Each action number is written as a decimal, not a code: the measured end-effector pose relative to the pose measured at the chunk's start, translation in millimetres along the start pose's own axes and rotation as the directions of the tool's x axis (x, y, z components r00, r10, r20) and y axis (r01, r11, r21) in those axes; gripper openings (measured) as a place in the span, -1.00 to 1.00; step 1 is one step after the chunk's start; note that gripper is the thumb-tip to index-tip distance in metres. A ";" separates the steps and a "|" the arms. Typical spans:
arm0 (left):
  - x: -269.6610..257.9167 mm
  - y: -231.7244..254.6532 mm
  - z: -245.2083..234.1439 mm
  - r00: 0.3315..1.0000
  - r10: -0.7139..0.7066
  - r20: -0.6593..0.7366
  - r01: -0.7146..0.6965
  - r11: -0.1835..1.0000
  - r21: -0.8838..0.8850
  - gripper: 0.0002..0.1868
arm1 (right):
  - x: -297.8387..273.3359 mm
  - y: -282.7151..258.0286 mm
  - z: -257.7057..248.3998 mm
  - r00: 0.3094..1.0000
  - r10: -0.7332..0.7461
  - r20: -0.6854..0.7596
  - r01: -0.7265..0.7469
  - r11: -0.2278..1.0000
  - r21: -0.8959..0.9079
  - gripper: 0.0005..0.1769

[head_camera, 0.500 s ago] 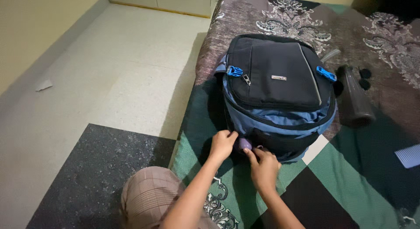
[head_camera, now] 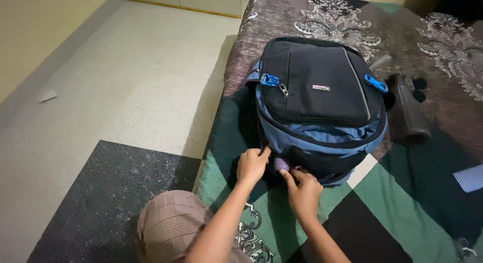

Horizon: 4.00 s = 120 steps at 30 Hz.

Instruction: The person packs a backpack with daily essentials. They place a white bucket hat, a purple hair clip, a blue comb, and a black water bottle into the bag's compartments and zip them closed.

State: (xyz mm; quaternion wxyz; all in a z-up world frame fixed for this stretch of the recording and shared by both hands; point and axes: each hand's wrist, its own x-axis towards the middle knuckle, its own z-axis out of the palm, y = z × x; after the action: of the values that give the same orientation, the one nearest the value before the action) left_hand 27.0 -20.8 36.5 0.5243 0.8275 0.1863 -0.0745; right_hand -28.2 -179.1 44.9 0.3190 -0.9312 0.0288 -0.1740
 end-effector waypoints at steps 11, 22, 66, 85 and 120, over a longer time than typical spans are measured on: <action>31.3 -21.1 23.3 0.984 0.173 -0.048 -0.179 0.972 -0.151 -0.54 | -0.7 -6.0 -2.7 0.998 -0.034 -0.045 0.037 0.998 0.055 -0.64; 26.3 -11.4 12.4 0.983 0.183 -0.018 -0.181 0.946 -0.269 -0.61 | 4.7 -10.3 0.4 0.996 0.021 -0.085 -0.023 1.000 -0.018 -0.62; -72.2 21.8 -27.7 0.892 0.447 0.071 -0.451 0.863 0.227 -0.77 | 17.8 -9.0 21.1 0.989 0.132 -0.067 -0.142 0.975 -0.171 -0.65; -67.1 2.8 4.0 0.795 0.601 0.078 -0.605 0.779 0.166 -0.80 | 23.0 11.5 15.6 0.981 0.180 0.064 -0.190 0.961 0.199 -0.77; -45.9 17.0 -31.1 0.574 0.801 -0.169 -0.759 0.598 0.257 -0.74 | 7.9 0.0 3.8 0.960 0.226 0.162 -0.264 0.926 0.271 -0.67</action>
State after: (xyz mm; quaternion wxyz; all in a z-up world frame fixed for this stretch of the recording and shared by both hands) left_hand -10.8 -9.9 79.1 0.4064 0.8646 -0.1359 0.2624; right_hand -19.5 -178.2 44.5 0.4724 -0.8726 0.0987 -0.0750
